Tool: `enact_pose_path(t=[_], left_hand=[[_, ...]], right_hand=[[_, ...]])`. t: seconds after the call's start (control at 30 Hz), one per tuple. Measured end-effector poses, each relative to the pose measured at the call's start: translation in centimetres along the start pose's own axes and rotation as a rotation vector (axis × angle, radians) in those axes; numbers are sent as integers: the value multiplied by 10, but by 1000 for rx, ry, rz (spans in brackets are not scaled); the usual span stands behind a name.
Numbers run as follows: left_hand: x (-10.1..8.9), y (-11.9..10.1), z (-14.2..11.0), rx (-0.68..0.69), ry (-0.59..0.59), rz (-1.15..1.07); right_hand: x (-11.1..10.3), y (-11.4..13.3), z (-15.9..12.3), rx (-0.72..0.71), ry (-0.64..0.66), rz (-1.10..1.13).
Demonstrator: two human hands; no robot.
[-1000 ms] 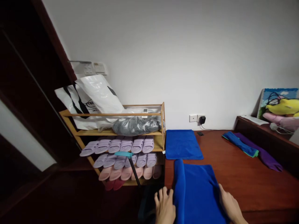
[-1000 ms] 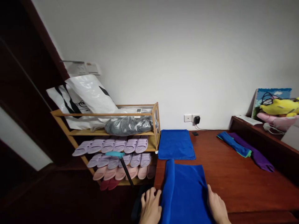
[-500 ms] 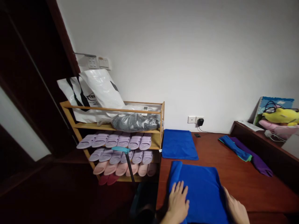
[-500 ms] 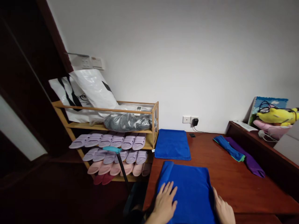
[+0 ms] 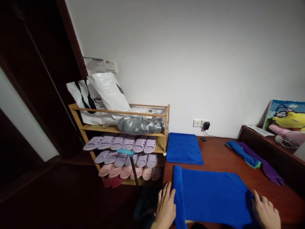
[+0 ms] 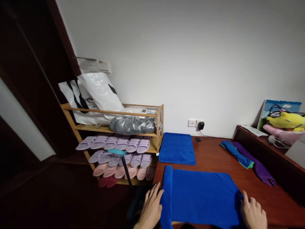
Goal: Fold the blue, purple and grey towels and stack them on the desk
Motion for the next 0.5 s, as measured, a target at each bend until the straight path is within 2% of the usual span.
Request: enact_pose_path(t=[0.03, 0.07, 0.17, 0.23, 0.33, 0.43, 0.5], left_hand=[[4, -13, 3, 51, -38, -30], [11, -30, 7, 134, -61, -73], [38, -83, 21, 389, -32, -215], [55, -92, 32, 366, 6, -251], [62, -65, 42, 217, 38, -197], [46, -16, 37, 134, 14, -86], [36, 21, 26, 25, 38, -21]], right_hand=[[-10, 19, -6, -17, -71, -30], [-14, 42, -12, -34, -78, -34], [-1, 114, -34, -169, 96, 36], [14, 136, -43, -189, 192, 46], [31, 131, -43, -155, 232, 41], [38, 116, -34, -151, 241, 53], [40, 112, -27, -156, 245, 59]])
Point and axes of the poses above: each hand's wrist, its own z-axis towards the middle knuckle, its own x-axis out of the palm, y = z × x, the point moved 8 cm from there along z, towards the middle knuckle, and after that the axes turned 11 degrees about x, right-handed, at the moved point
